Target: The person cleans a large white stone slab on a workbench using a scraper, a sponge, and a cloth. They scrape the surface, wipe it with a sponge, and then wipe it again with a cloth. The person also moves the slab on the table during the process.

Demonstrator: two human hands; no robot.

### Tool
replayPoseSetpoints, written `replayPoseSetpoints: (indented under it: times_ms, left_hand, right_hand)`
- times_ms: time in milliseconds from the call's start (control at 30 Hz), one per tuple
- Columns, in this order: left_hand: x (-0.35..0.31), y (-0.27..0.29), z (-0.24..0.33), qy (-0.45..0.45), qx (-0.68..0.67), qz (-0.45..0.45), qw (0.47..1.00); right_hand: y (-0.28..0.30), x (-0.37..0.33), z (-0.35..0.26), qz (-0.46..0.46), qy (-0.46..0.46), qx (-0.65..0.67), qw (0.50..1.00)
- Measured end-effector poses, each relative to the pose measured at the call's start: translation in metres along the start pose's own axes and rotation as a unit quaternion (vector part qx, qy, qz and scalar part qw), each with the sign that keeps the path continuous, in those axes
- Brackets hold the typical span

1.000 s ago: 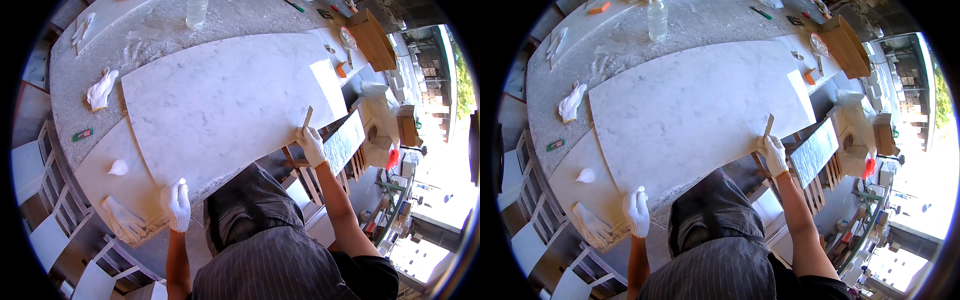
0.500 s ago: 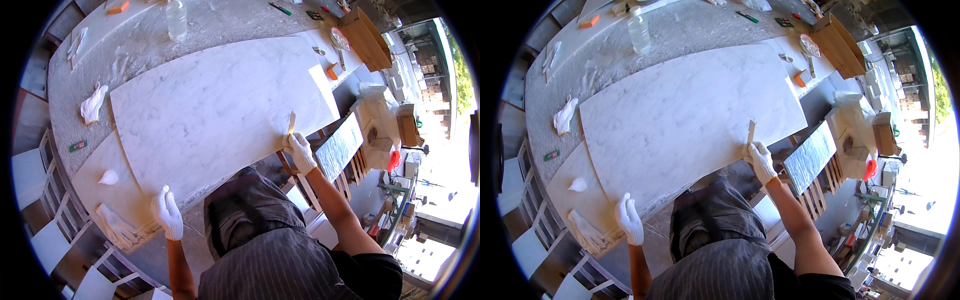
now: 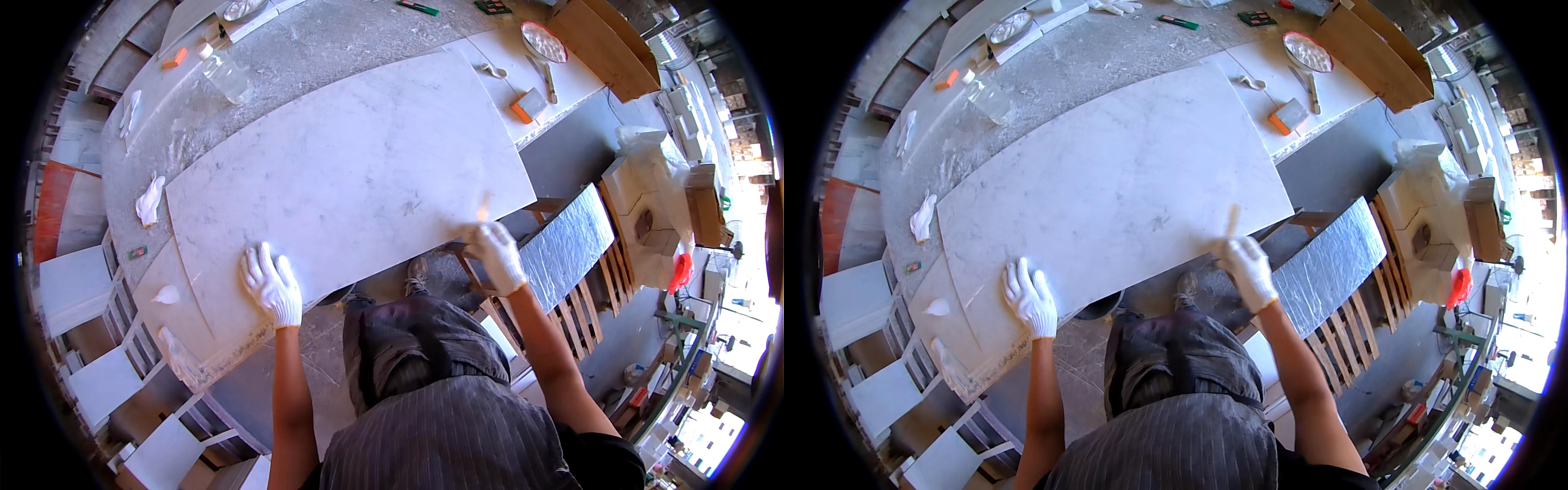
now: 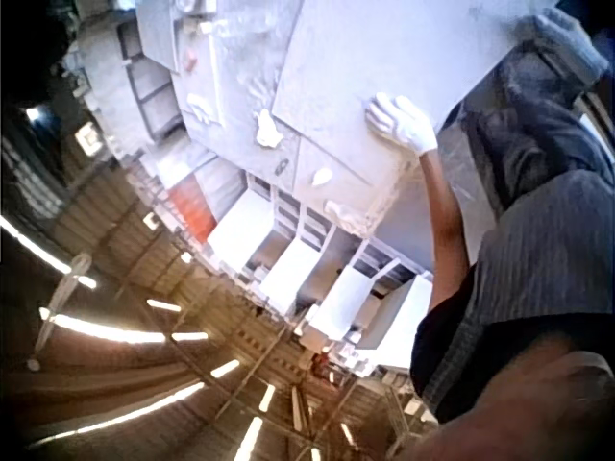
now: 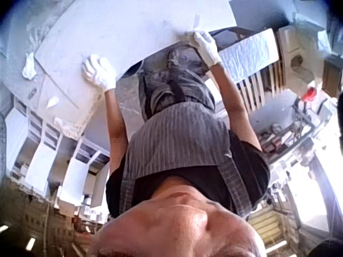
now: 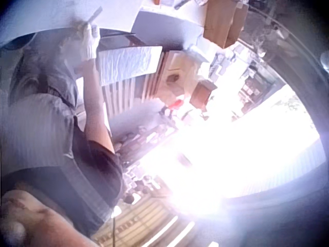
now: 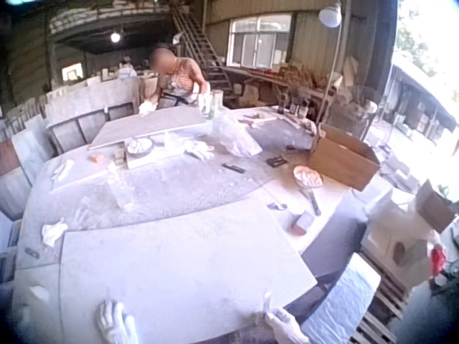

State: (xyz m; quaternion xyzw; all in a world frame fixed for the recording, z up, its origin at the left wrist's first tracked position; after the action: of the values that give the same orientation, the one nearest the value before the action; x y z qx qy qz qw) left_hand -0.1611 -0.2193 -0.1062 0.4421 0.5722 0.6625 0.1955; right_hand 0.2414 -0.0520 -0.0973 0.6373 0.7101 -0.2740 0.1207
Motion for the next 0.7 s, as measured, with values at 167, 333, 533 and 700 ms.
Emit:
replayPoseSetpoints:
  times_ms: [167, 333, 533, 700]
  left_hand:
    - [0.001, 0.010, 0.000, 0.014, -0.003, 0.021, 1.000]
    - [0.012, 0.013, 0.006, 0.019, 0.020, 0.008, 1.000]
    - [0.005, 0.009, 0.011, 0.020, 0.033, -0.022, 0.999]
    - [0.001, 0.015, 0.060, -0.050, 0.071, -0.010, 0.996]
  right_hand:
    - [0.129, -0.008, -0.009, 0.074, 0.055, 0.098, 0.991]
    - [0.185, -0.039, 0.033, 0.134, 0.290, -0.625, 0.712]
    - [0.115, -0.039, 0.023, 0.138, 0.057, 0.097, 0.984]
    - [0.050, -0.030, -0.028, 0.068, 0.091, 0.013, 0.993]
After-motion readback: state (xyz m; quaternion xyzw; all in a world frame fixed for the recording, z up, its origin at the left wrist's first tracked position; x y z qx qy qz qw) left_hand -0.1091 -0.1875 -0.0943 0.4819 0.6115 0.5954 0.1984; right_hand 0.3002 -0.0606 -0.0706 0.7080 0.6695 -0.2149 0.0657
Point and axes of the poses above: each hand's wrist, its own x-axis towards the middle knuckle, its own y-axis out of the back of the hand, z = x × y, the point moved 3 cm from there along x, towards the middle knuckle, and after that the axes turned 6 degrees about x, right-handed, at the moved point
